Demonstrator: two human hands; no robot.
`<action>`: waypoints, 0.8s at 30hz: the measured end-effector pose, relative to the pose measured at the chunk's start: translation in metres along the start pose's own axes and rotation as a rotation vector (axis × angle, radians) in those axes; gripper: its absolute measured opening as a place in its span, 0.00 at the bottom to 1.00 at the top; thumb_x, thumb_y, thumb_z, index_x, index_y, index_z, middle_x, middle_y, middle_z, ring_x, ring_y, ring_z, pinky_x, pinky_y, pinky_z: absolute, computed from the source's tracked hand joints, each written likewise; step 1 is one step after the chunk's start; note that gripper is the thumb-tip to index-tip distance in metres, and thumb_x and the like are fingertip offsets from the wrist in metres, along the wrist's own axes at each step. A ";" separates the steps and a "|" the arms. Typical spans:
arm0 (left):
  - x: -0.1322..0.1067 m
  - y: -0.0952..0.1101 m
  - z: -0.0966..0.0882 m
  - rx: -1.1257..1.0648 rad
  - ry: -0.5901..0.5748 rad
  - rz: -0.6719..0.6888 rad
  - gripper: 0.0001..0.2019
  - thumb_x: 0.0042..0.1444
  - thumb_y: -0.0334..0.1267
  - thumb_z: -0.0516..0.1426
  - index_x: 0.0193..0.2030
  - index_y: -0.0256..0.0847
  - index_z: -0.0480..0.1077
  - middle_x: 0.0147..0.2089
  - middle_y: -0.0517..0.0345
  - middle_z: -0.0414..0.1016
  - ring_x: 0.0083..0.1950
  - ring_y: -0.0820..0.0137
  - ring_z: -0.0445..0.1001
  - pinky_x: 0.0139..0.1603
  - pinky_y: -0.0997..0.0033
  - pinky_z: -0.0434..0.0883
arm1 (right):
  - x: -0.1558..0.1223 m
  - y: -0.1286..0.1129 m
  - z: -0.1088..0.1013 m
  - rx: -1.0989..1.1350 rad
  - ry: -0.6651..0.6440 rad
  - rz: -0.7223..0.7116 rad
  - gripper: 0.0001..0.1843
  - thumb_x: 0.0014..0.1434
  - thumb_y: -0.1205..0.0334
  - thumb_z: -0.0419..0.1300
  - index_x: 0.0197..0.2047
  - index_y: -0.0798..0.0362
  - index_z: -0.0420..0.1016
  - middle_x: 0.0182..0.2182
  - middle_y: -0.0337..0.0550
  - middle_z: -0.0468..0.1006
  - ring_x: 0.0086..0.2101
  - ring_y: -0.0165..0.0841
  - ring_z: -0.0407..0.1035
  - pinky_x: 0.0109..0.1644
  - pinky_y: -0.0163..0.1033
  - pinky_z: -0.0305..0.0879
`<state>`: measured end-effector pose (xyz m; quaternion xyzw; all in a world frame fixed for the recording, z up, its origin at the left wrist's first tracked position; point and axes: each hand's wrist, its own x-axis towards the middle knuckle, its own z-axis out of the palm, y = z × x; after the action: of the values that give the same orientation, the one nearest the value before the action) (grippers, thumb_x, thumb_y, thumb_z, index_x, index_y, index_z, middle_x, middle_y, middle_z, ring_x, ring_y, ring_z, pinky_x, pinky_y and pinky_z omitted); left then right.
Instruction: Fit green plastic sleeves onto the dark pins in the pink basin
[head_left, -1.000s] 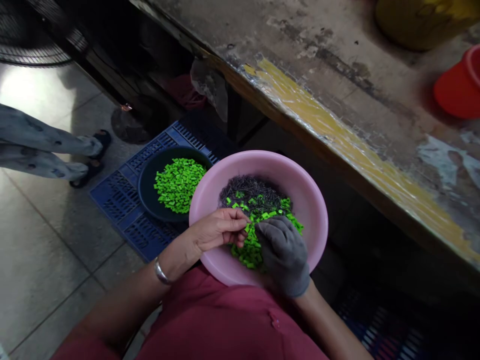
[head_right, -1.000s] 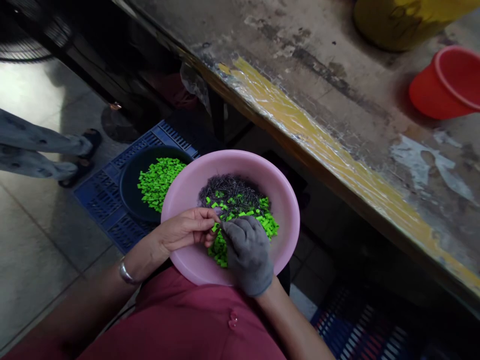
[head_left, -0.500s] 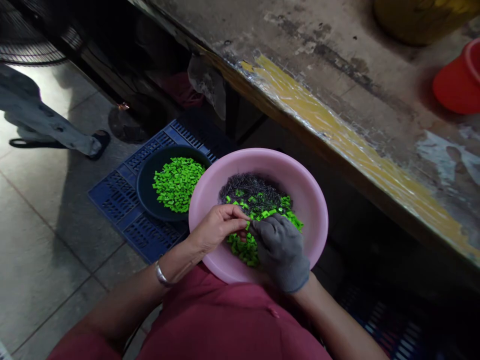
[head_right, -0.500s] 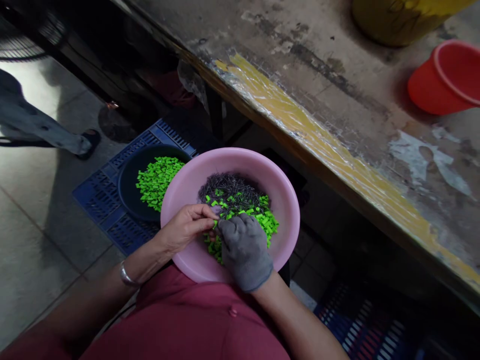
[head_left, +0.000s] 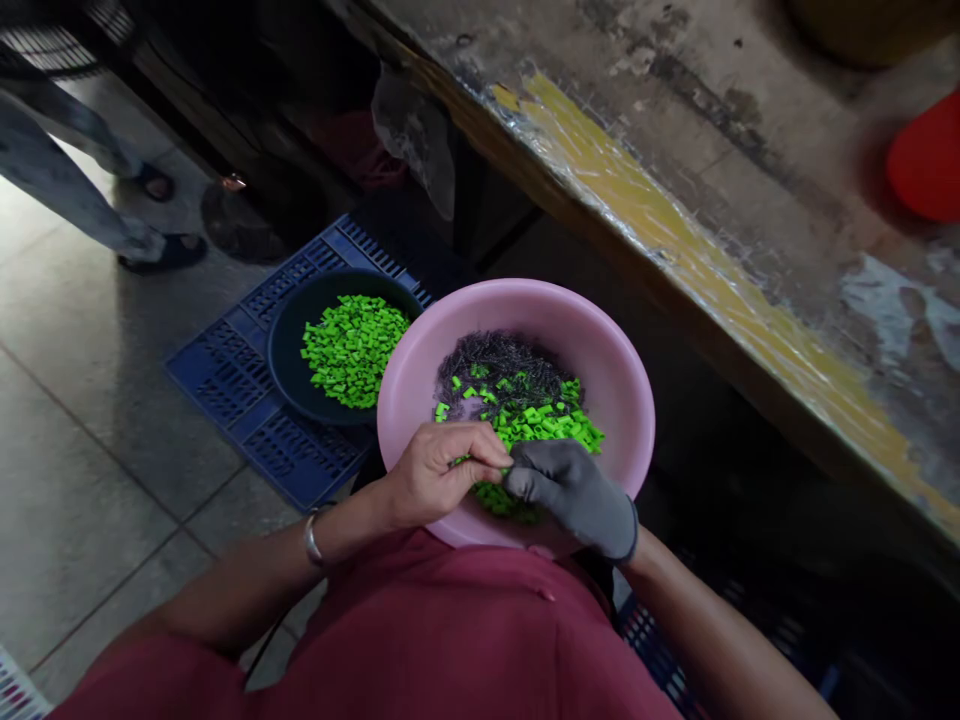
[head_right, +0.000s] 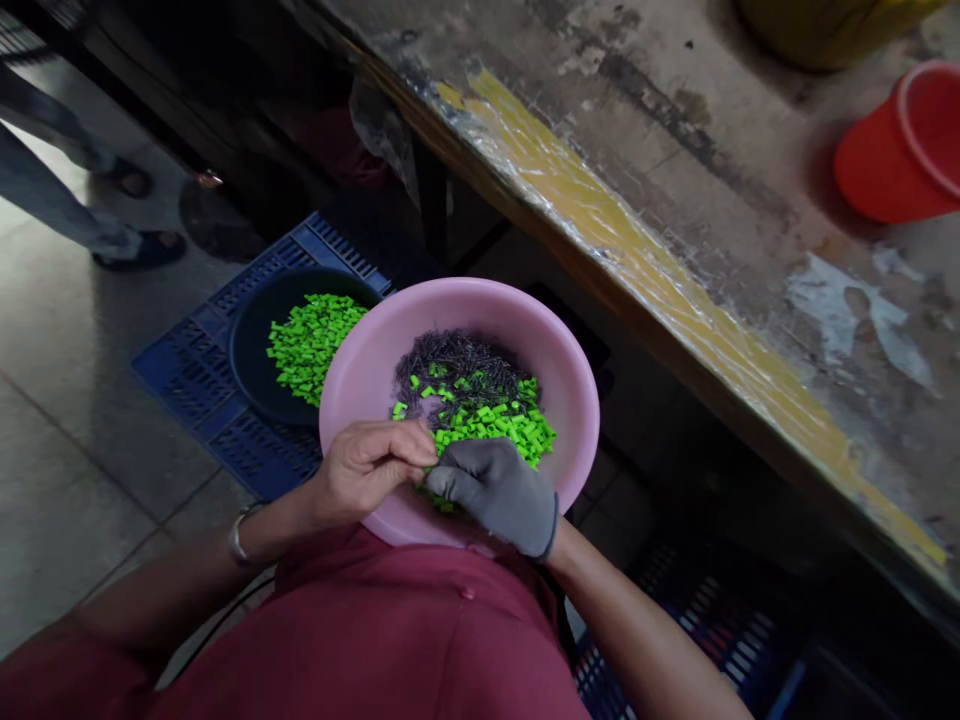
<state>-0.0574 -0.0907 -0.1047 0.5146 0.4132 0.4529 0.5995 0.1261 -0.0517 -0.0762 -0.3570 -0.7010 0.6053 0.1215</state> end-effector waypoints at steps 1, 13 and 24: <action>-0.003 0.002 0.000 -0.002 -0.001 0.009 0.03 0.56 0.33 0.58 0.33 0.40 0.74 0.32 0.54 0.76 0.35 0.69 0.74 0.41 0.65 0.70 | 0.000 0.000 0.001 0.014 -0.018 -0.003 0.28 0.63 0.42 0.51 0.19 0.54 0.58 0.18 0.30 0.54 0.21 0.23 0.50 0.24 0.32 0.46; -0.032 0.020 -0.105 0.773 0.646 -0.119 0.04 0.55 0.36 0.58 0.37 0.41 0.71 0.33 0.59 0.73 0.32 0.71 0.71 0.37 0.71 0.68 | 0.069 0.012 -0.013 -1.057 -0.302 0.118 0.08 0.61 0.61 0.59 0.36 0.53 0.79 0.32 0.44 0.80 0.33 0.35 0.73 0.33 0.36 0.61; -0.001 0.029 -0.035 0.834 -0.160 -0.053 0.07 0.57 0.30 0.54 0.28 0.39 0.69 0.33 0.54 0.72 0.38 0.66 0.69 0.44 0.66 0.64 | 0.106 0.038 0.029 -1.241 -0.266 0.072 0.13 0.62 0.69 0.51 0.38 0.61 0.78 0.38 0.59 0.78 0.43 0.45 0.70 0.42 0.44 0.62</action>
<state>-0.0951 -0.0813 -0.0810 0.7358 0.5261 0.1900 0.3818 0.0462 -0.0046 -0.1468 -0.3060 -0.9180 0.1291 -0.2164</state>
